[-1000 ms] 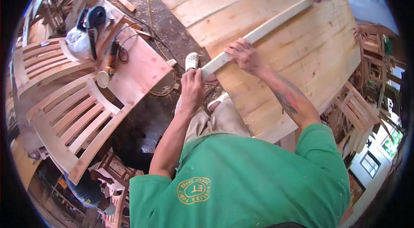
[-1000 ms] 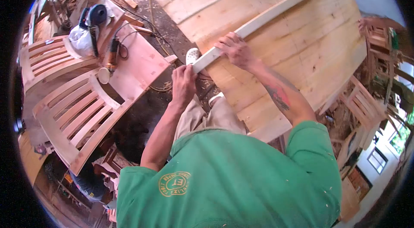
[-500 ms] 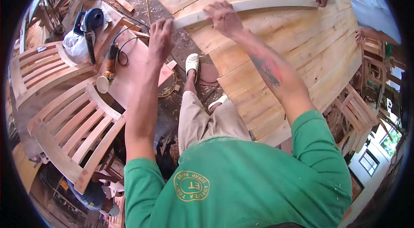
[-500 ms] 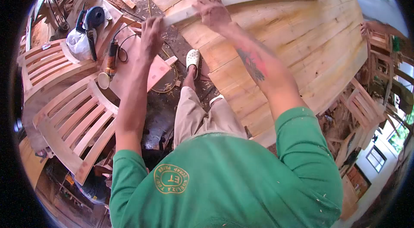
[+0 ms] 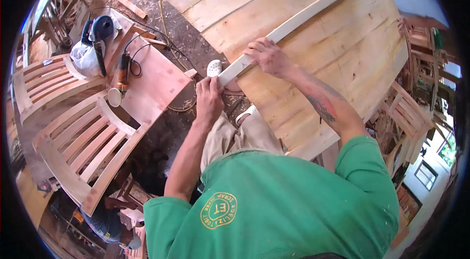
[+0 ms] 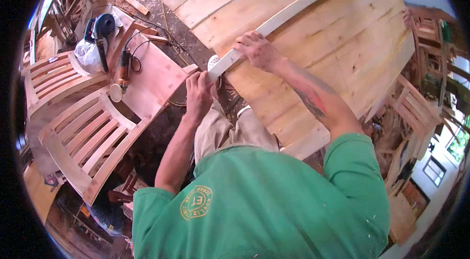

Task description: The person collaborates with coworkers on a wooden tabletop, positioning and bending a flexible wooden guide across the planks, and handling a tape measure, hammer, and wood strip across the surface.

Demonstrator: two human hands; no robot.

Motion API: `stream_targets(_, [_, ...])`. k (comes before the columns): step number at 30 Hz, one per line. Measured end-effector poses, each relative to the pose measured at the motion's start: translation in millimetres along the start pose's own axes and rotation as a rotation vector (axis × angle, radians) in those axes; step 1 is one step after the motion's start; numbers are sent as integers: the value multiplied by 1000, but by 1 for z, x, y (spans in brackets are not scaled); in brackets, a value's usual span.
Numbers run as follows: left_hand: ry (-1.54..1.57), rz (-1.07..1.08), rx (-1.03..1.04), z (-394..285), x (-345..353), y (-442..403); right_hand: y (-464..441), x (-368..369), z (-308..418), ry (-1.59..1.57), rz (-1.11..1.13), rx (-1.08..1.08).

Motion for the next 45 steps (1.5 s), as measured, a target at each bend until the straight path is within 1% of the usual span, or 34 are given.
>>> stream_targets(2, [-7, -47, 25, -17, 8, 18, 23, -1, 7, 47, -10, 1])
stream_targets(4, [-22, -18, -10, -28, 19, 37, 44, 2, 6, 42, 40, -61])
stream_targets(6, [3, -12, 24, -47, 26, 51, 71, -2, 11, 10, 37, -63])
stream_targets(8, [24, 13, 72, -80, 27, 73, 100, -15, 19, -13, 60, -42])
stream_targets(9, [-31, 30, 72, -86, 44, 88, 113, -22, 23, 17, 39, -34])
stream_targets(11, [-113, 47, 89, -96, 76, 110, 139, -32, 28, -28, 115, -48])
stream_targets(12, [-142, 51, 105, -103, 85, 116, 151, -33, 26, -10, 97, -47])
stream_targets(14, [-86, 111, 150, -115, 89, 121, 170, -32, 26, 31, 180, -118])
stream_targets(15, [-79, 157, 124, -121, 88, 122, 176, -36, 28, 28, 162, -145])
stream_targets(17, [-81, 214, 118, -123, 86, 123, 182, -44, 34, 149, 220, -78])
stream_targets(19, [-102, 254, 167, -120, 82, 118, 194, -75, 55, 91, 86, 116])
stream_targets(20, [-110, 242, 168, -120, 78, 116, 203, -87, 64, 121, 45, 242])
stream_targets(21, [-117, 279, 181, -120, 76, 114, 218, -94, 73, 153, 5, 373])
stream_targets(23, [-126, 353, 204, -118, 78, 108, 272, -91, 84, 283, -60, 667])
stream_targets(25, [-144, 431, 253, -116, 83, 102, 306, -89, 94, 369, -80, 1004])
stream_targets(26, [-138, 481, 269, -115, 86, 98, 313, -83, 95, 376, -90, 1014])
stream_targets(28, [-148, 526, 329, -117, 79, 86, 314, -69, 98, -21, -332, 1172])
stream_targets(29, [-128, 634, 352, -117, 77, 80, 311, -63, 98, 55, -362, 1167])
stream_targets(30, [-111, 743, 381, -117, 75, 72, 302, -60, 100, 63, -379, 1199])
stream_targets(31, [-132, 785, 461, -109, 82, 67, 294, -59, 96, 99, -360, 1267])
stream_targets(32, [-105, 881, 521, -101, 87, 63, 287, -58, 91, 138, -344, 1335])
stream_targets(33, [-73, 962, 519, -97, 85, 57, 280, -55, 86, 156, -367, 1367])
stream_targets(34, [-41, 1046, 507, -101, 75, 51, 277, -49, 82, 231, -377, 1462])
stream_targets(35, [-57, 1185, 456, -104, 67, 45, 276, -43, 83, 299, -379, 1555])
stream_targets(36, [-69, 1208, 472, -101, 66, 42, 275, -37, 84, 296, -384, 1584])
stream_targets(38, [-43, 1305, 527, -95, 69, 43, 273, -29, 87, 232, -417, 1723])
stream_targets(39, [-22, 1357, 486, -97, 69, 41, 269, -28, 98, 237, -429, 1748])
stream_targets(40, [-28, 1372, 510, -91, 82, 44, 267, -27, 112, 226, -383, 1827])
stream_targets(41, [12, 1373, 694, -88, 96, 45, 266, -27, 128, 215, -335, 1905])
stream_targets(42, [57, 1367, 876, -86, 103, 50, 268, -23, 147, 226, -343, 1927])
stream_targets(43, [55, 1403, 916, -102, 91, 46, 279, -8, 167, 276, -304, 1952])
stream_targets(44, [56, 1410, 934, -104, 90, 45, 286, -1, 180, 326, -265, 1971])
stream_targets(45, [22, 1443, 898, -104, 93, 46, 290, -2, 188, 336, -270, 1982])
Point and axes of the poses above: each hand's wrist, its own y-axis away from the middle knuckle, its own x-axis out of the palm, z = x × y, the point moved 2 cm from there along -y, towards the middle knuckle, and after that the axes turned 7 degrees about -x, right-handed, at the moved point
